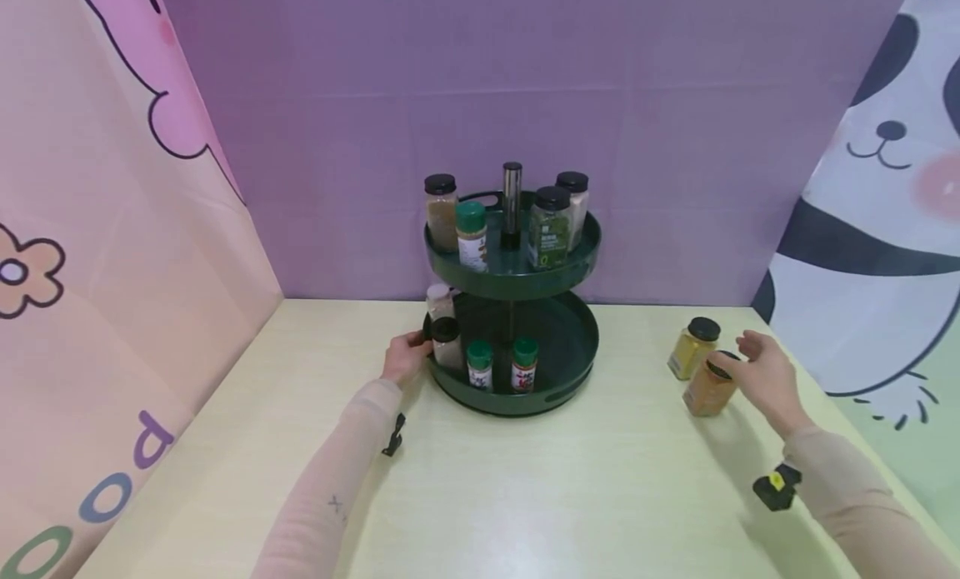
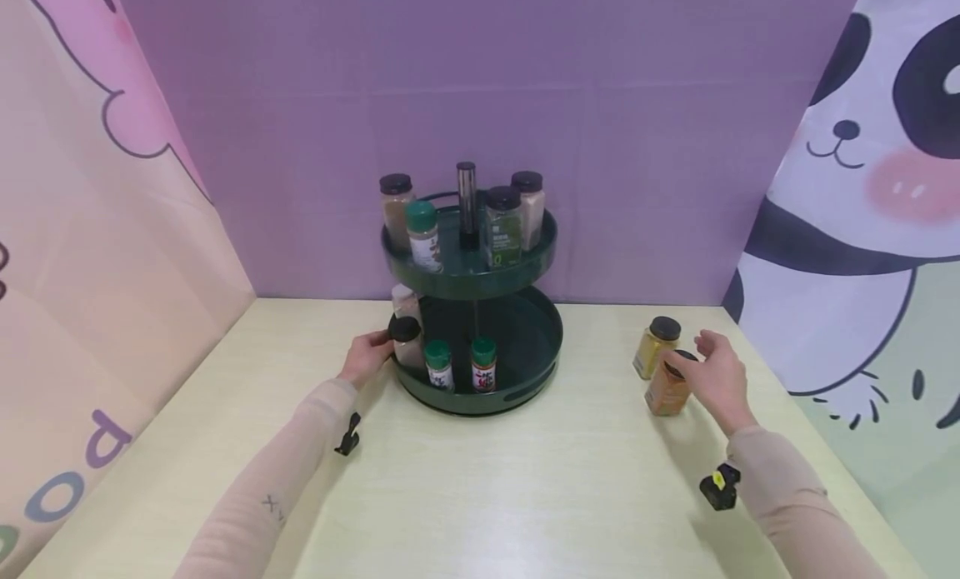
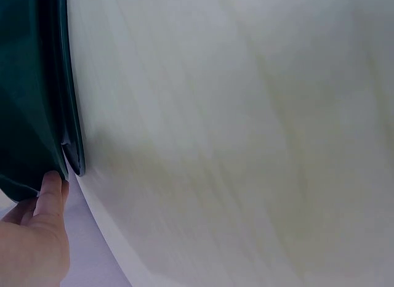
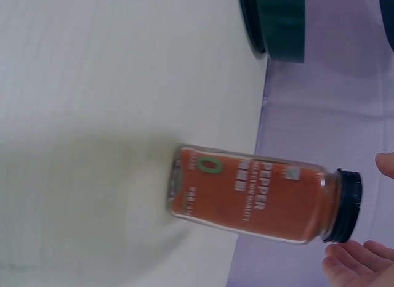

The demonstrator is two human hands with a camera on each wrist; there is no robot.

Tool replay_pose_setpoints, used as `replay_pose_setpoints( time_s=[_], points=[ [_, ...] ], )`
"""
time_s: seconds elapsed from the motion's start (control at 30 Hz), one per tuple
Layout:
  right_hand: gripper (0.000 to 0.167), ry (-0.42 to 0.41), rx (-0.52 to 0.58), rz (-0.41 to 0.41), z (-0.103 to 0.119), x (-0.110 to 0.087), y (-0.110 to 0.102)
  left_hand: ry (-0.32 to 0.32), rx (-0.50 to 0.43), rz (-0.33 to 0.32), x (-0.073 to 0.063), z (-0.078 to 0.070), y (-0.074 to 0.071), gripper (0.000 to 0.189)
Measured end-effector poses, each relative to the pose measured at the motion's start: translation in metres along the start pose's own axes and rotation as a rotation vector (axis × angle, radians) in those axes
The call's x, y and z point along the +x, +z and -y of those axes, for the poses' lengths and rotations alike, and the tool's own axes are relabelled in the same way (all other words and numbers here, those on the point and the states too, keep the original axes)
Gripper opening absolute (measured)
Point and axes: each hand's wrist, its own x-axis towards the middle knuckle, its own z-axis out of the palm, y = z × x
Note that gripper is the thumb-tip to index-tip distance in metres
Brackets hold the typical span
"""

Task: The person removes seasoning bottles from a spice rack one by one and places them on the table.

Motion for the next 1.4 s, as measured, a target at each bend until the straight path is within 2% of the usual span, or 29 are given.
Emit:
replay_pose_setpoints(
  time_s=[0.3, 0.63, 1.13, 1.4],
  points=[
    [0.084, -0.066, 0.006, -0.028, 0.02, -0.002, -0.004, 0.007, 0.007, 0.004, -0.001, 0.0, 0.0, 0.04],
    [0.077, -0.144, 0.008, -0.039, 0.04, -0.007, 0.002, 0.002, 0.01, 0.005, 0.002, 0.003, 0.0, 0.04],
    [0.081, -0.169, 0.079, 0.059, 0.056, -0.013, 0.019, 0.005, -0.004, -0.003, 0.003, 0.003, 0.0, 0.04],
    [0.082, -0.212, 0.032, 0.091, 0.061, -0.02, 0.03, 0.004, -0.005, -0.009, 0.002, 0.003, 0.0, 0.04]
  ],
)
